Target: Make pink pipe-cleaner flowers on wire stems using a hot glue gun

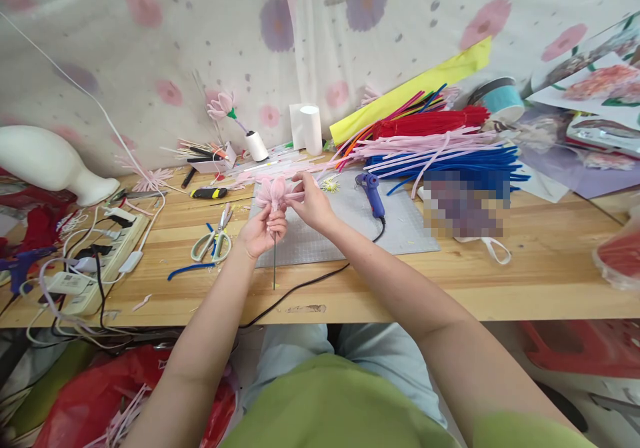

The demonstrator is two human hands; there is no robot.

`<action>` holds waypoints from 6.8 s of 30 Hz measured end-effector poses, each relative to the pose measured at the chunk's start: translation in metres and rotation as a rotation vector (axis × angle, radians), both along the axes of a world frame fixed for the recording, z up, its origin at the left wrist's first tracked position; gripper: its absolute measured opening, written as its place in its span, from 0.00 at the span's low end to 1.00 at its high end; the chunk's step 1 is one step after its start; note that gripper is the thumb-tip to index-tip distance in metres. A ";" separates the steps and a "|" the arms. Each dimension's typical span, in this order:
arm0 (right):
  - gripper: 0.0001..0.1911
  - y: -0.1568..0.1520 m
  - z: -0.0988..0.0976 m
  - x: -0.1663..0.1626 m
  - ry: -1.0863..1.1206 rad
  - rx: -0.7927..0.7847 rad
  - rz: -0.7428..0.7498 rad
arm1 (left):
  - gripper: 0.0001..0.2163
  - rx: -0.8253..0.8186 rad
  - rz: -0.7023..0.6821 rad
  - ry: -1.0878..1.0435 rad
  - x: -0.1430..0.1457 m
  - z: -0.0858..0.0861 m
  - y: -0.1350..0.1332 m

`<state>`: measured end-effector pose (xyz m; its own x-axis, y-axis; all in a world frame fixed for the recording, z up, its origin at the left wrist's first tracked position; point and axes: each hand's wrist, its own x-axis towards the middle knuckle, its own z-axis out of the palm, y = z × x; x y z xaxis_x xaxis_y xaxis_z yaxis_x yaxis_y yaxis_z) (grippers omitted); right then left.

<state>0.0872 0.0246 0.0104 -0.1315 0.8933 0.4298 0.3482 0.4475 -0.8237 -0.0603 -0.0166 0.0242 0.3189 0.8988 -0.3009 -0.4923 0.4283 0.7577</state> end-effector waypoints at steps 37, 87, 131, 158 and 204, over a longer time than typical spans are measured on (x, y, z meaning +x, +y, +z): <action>0.21 0.005 0.030 0.013 -0.180 -0.112 0.177 | 0.13 -0.187 0.043 -0.178 0.014 0.005 0.005; 0.28 0.011 0.016 0.014 0.643 -0.641 0.620 | 0.15 0.432 -0.059 0.461 -0.026 0.018 0.000; 0.19 -0.011 0.023 -0.001 1.187 -1.028 0.517 | 0.10 0.199 0.180 0.481 0.000 0.004 -0.005; 0.20 -0.003 0.010 0.004 0.760 -0.860 0.533 | 0.12 -0.041 0.149 -0.105 -0.002 0.013 -0.003; 0.02 -0.009 -0.017 -0.067 0.509 -0.534 0.223 | 0.08 0.136 0.804 0.274 0.024 -0.017 0.017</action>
<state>0.0200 0.0154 -0.0065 -0.2344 0.9721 0.0039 -0.1836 -0.0404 -0.9822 -0.0360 0.0005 0.0077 -0.4982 0.8544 -0.1474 -0.3998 -0.0755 0.9135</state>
